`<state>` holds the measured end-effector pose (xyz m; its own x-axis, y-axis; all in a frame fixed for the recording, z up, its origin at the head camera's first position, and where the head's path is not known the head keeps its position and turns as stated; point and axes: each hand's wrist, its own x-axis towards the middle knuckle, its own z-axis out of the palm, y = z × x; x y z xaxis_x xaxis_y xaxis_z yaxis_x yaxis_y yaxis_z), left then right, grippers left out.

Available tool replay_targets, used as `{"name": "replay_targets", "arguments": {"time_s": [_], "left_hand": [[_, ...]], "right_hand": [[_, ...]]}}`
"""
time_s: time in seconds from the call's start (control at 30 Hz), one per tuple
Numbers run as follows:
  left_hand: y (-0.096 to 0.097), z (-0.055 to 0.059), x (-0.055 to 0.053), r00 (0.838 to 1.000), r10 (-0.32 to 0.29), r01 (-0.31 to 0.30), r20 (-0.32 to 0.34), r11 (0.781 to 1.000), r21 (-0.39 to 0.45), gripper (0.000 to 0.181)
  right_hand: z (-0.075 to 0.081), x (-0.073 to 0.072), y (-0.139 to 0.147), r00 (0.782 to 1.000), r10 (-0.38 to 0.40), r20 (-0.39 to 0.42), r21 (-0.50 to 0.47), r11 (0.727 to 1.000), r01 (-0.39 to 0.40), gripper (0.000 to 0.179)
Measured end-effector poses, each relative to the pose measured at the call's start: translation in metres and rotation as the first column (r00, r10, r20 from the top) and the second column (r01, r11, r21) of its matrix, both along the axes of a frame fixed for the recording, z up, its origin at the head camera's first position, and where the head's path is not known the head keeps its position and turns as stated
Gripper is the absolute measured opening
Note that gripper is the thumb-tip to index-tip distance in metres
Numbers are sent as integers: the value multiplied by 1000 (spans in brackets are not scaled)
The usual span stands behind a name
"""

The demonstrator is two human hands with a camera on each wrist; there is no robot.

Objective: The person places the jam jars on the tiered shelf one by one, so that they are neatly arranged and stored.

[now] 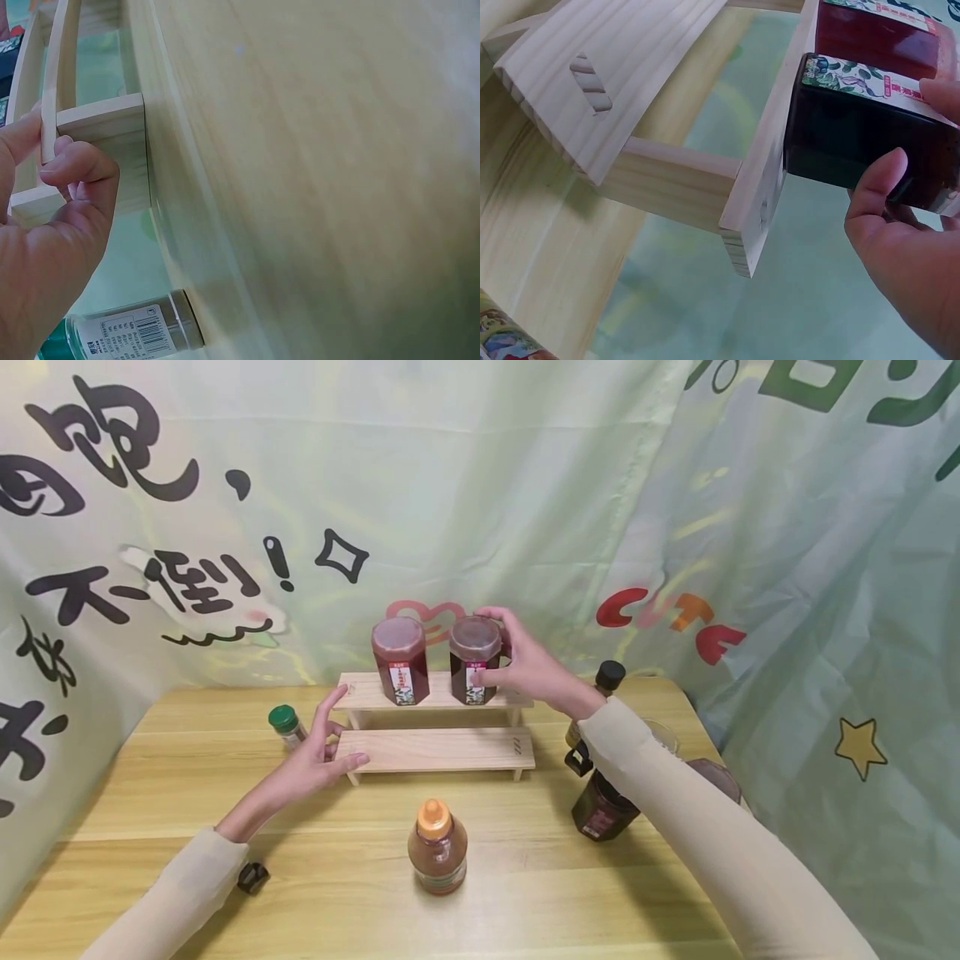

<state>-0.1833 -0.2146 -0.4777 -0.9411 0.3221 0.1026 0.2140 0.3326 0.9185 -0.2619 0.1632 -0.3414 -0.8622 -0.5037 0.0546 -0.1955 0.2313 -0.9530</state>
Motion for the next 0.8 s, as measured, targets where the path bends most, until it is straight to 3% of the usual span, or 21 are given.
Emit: {"name": "replay_targets", "arguments": {"time_s": [0.27,0.47,0.63,0.8], "left_hand": [[1,1,1,1000,-4,4,3,1000,23,118],[1,-1,1,1000,-9,9,4,1000,27,118],[2,0,1,1000,-10,10,12,999,40,118],[2,0,1,1000,-7,7,14,999,39,118]], "right_hand": [[1,6,1,999,-53,-2,61,997,53,106],[3,25,4,986,-169,-10,140,976,168,105],[4,44,14,981,-194,2,130,973,192,97],[5,61,28,974,-218,-61,152,963,225,87]]}}
